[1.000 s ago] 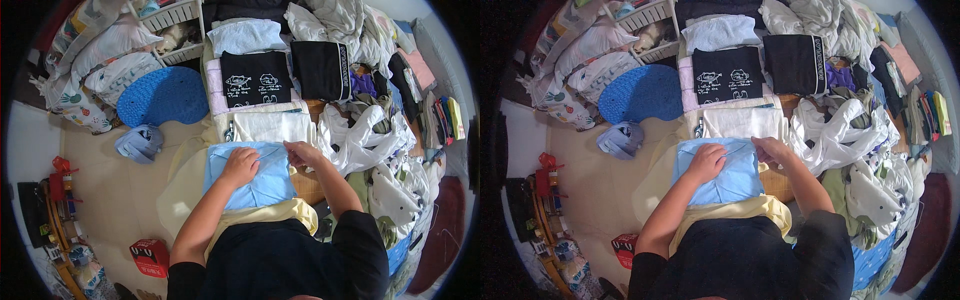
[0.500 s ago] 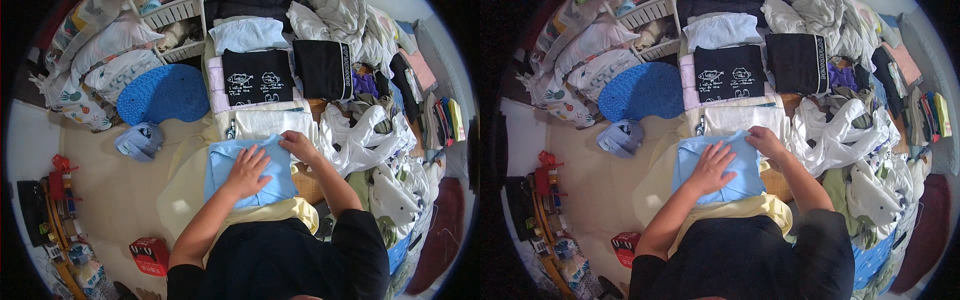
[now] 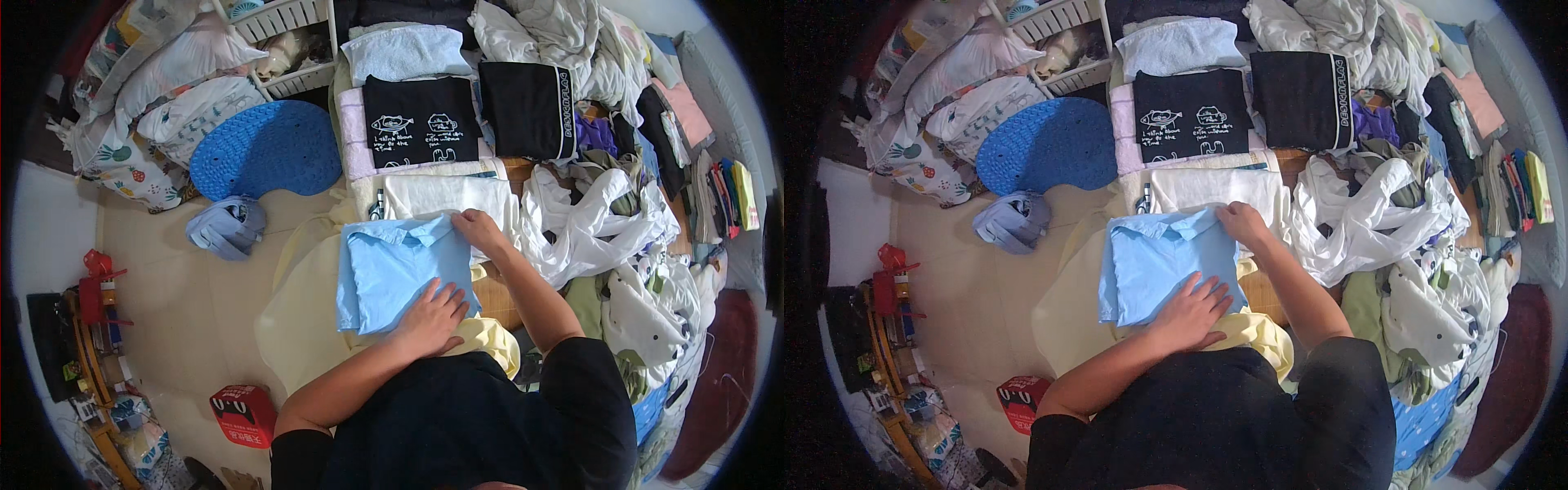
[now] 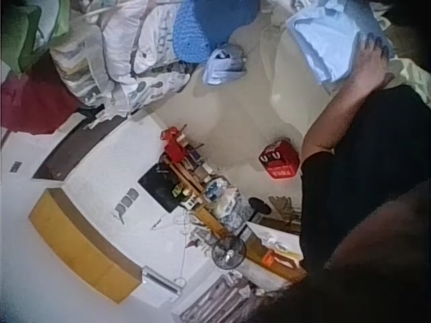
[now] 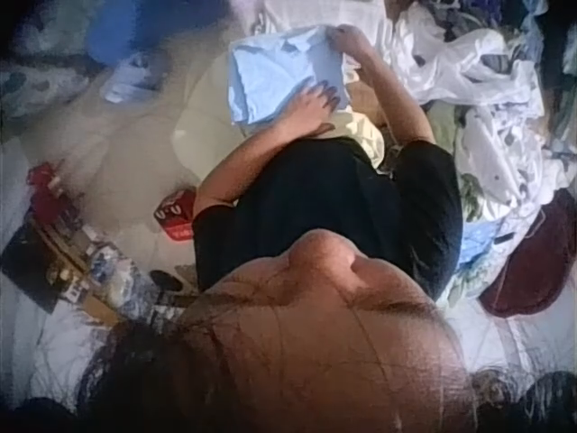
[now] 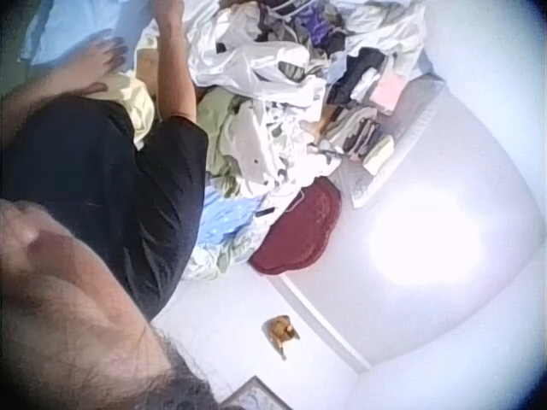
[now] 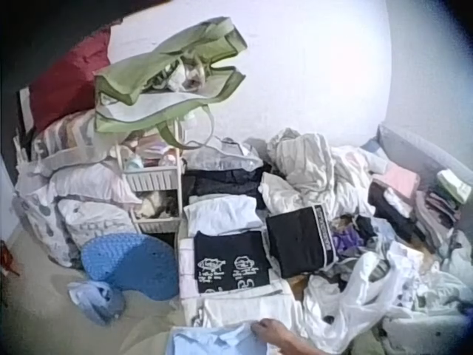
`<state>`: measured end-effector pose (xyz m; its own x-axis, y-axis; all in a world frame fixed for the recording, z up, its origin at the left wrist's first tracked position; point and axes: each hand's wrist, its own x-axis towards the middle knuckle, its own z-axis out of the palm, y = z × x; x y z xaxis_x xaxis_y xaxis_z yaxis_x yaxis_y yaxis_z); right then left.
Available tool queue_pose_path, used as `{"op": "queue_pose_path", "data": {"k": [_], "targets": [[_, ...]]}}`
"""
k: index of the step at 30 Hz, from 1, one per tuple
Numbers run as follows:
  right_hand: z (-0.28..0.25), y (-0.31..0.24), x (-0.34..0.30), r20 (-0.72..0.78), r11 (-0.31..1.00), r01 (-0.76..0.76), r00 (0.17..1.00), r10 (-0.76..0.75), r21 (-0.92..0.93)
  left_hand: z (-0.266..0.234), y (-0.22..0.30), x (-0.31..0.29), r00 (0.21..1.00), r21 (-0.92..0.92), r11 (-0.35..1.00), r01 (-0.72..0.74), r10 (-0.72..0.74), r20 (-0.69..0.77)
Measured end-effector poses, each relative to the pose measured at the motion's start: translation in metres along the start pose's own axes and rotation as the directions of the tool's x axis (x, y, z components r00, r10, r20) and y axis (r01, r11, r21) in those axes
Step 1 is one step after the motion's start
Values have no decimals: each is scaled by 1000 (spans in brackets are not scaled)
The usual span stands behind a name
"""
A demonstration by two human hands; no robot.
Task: Folding a blue shirt and white pants on a bed.
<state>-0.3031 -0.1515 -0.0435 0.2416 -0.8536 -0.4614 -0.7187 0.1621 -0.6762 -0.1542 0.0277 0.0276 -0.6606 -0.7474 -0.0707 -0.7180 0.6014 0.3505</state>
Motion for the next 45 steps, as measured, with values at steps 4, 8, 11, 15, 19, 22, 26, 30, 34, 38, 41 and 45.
{"op": "queue_pose_path", "data": {"k": [4,8,11,15,19,22,26,30,34,38,41,45], "targets": [[16,-8,-4,-99,988,22,994,-38,-154,3,-4,-2,999,-18,999,32,-33,-28],[34,4,-7,-314,872,300,847,-430,-387,4,-11,-8,1000,-183,983,10,-11,-1],[42,9,-5,-182,766,175,917,-356,-618,5,-12,-7,999,-273,962,-8,-1,-32],[30,-9,-8,-231,703,220,843,-485,-676,-4,-14,-13,960,-593,805,-17,-152,-235],[15,-52,-14,-337,642,474,578,-743,-603,-20,-23,-46,694,-499,850,170,-463,-551],[30,-95,2,-43,810,577,811,-583,-107,-24,-28,-67,600,-328,846,420,-530,-599],[60,-139,36,373,922,384,863,-340,-49,-15,-21,-78,697,-320,848,422,-529,-484],[69,-157,56,613,881,314,790,-36,-354,-6,-16,-83,658,-327,850,414,-527,-538],[67,-158,58,640,896,248,767,50,-368,-3,-18,-85,653,-286,861,420,-506,-564],[73,-155,54,681,999,27,733,10,-44,-3,-19,-86,672,-297,869,395,-494,-551],[79,-155,50,724,993,-77,689,-13,91,-4,-19,-87,678,-286,873,396,-488,-550],[84,-155,47,681,1000,8,733,5,-16,-2,-18,-89,690,-261,884,388,-466,-554]]}}
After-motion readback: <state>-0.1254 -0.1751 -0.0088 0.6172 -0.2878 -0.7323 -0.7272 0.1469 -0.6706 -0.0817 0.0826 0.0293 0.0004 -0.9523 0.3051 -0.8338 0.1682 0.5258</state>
